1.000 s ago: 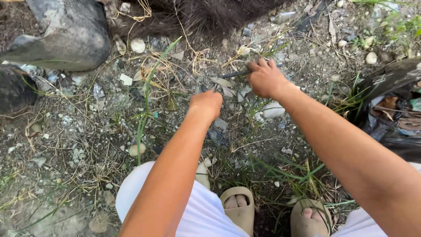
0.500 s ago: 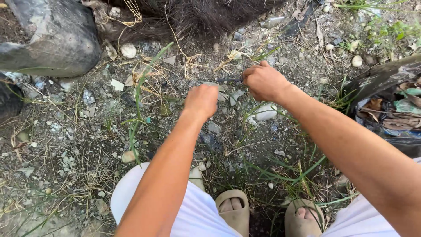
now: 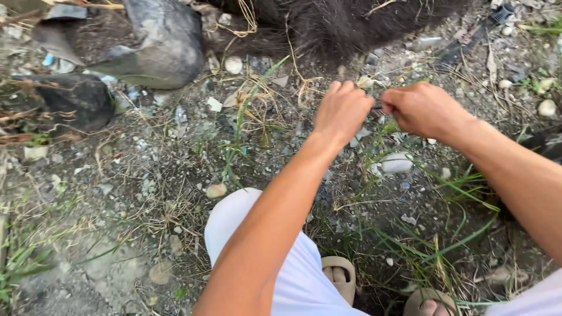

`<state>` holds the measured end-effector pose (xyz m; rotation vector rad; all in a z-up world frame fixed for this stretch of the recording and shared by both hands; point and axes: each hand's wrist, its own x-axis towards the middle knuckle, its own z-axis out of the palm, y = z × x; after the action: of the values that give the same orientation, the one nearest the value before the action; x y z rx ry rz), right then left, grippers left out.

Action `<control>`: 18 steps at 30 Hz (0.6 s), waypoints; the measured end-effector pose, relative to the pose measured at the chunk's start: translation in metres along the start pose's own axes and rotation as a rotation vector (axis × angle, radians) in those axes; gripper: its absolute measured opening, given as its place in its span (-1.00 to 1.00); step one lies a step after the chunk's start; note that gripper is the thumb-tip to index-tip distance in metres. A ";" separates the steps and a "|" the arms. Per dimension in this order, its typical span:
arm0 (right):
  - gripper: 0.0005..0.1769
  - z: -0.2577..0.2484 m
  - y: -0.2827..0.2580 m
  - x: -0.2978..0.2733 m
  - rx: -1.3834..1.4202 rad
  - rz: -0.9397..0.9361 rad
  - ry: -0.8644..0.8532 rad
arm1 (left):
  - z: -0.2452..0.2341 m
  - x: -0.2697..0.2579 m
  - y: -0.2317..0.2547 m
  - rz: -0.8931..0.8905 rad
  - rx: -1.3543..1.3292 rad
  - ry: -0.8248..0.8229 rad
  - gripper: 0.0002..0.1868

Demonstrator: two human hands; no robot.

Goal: Sorting through and collecting garden debris and organic matter into a bag.

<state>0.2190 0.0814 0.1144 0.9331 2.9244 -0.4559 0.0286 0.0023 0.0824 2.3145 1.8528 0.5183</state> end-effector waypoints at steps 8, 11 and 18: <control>-0.85 -0.033 0.013 -0.026 0.084 0.007 0.035 | 0.000 0.022 0.023 0.125 -0.007 0.104 -0.91; -0.76 -0.051 0.016 -0.041 0.103 0.063 -0.001 | -0.004 0.030 0.037 0.190 -0.022 0.105 -0.92; -0.70 -0.071 0.060 -0.087 0.176 0.164 -0.137 | -0.003 0.061 0.085 0.316 -0.086 0.068 -0.83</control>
<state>0.3279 0.0995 0.1773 1.1033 2.6924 -0.7433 0.1176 0.0403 0.1225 2.5724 1.4611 0.7070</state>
